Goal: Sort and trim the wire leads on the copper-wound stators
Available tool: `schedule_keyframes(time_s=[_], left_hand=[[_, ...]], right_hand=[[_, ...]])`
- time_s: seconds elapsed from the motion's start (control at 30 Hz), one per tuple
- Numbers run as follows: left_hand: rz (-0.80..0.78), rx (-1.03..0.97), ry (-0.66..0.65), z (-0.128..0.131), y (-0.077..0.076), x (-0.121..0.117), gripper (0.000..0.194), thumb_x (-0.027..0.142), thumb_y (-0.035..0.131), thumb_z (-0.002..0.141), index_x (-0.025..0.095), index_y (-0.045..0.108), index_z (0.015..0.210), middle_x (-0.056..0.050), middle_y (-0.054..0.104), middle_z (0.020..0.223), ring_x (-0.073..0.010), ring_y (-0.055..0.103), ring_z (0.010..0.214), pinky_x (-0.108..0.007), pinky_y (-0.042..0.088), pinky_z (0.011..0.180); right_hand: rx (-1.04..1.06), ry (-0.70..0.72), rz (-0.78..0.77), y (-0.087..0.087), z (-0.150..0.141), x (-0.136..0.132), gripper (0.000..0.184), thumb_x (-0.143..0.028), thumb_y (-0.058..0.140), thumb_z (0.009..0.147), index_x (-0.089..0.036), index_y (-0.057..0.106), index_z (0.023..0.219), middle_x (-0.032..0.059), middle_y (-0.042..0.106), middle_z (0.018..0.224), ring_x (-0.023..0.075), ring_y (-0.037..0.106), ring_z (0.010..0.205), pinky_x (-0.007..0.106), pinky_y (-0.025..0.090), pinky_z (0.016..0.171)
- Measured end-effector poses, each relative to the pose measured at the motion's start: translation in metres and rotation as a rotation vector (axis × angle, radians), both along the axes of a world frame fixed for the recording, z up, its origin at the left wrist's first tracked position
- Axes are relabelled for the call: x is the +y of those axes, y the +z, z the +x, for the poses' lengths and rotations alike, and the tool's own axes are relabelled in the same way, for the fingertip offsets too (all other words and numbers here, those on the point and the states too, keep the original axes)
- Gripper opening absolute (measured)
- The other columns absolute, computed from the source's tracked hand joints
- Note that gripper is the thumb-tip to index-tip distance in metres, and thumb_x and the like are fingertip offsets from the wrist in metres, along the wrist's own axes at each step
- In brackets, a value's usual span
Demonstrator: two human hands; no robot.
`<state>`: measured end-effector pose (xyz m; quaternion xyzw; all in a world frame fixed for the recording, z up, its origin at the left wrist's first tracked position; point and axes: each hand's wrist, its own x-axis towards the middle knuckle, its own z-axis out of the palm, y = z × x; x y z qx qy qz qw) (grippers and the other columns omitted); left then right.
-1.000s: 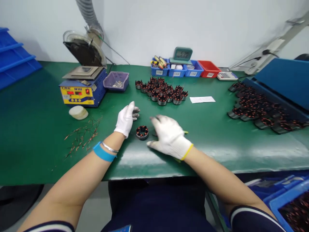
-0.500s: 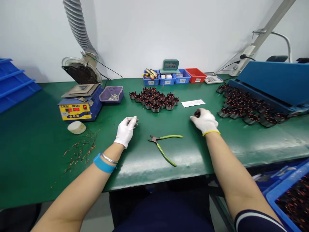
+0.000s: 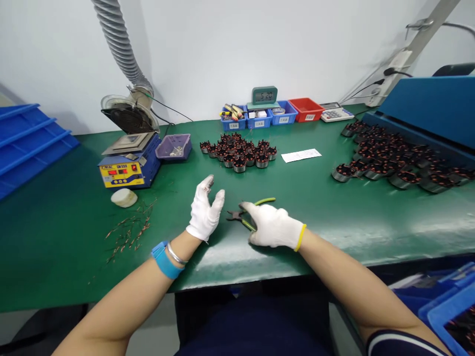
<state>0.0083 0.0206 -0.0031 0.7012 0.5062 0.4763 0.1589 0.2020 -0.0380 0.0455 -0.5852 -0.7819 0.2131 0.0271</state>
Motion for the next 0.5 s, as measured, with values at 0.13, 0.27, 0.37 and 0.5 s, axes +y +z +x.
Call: schedule_keyframes(time_s=[0.13,0.27,0.37,0.5], left_hand=[[0.082,0.441,-0.258,0.018,0.002,-0.012,0.081,0.066,0.042,0.089,0.011,0.035,0.149,-0.019,0.032,0.155,-0.0317,0.027,0.146,-0.047,0.024,0.120],[-0.087,0.850,-0.556,0.048,0.005,-0.020,0.096,0.080,0.043,0.080,0.013,0.038,0.149,-0.017,0.031,0.157,-0.0347,0.025,0.146,-0.052,0.016,0.121],[-0.210,0.863,-0.225,0.046,0.001,-0.013,0.101,0.081,0.038,0.080,0.005,0.038,0.147,-0.024,0.030,0.155,-0.0398,0.026,0.144,-0.060,0.018,0.116],[-0.252,0.809,0.302,0.008,-0.005,0.009,0.095,0.073,0.048,0.080,0.002,0.040,0.143,-0.031,0.032,0.151,-0.0470,0.026,0.142,-0.067,0.017,0.111]], right_hand=[[0.091,-0.329,-0.040,0.012,0.042,0.022,0.074,-0.038,0.061,0.069,-0.030,0.045,0.141,0.0064,0.070,0.106,0.0270,0.067,0.090,0.039,0.050,0.075],[-0.102,-0.569,0.007,0.005,0.073,0.042,0.070,-0.043,0.059,0.072,-0.024,0.048,0.139,0.0140,0.065,0.118,0.0358,0.063,0.105,0.047,0.049,0.081],[-0.174,-0.534,-0.051,0.000,0.084,0.046,0.063,-0.044,0.058,0.074,-0.025,0.052,0.134,0.0148,0.065,0.115,0.0360,0.065,0.101,0.045,0.050,0.076],[-0.212,-0.569,-0.012,0.008,0.075,0.042,0.065,-0.052,0.055,0.078,-0.024,0.048,0.137,0.0178,0.062,0.119,0.0370,0.064,0.097,0.045,0.050,0.069]])
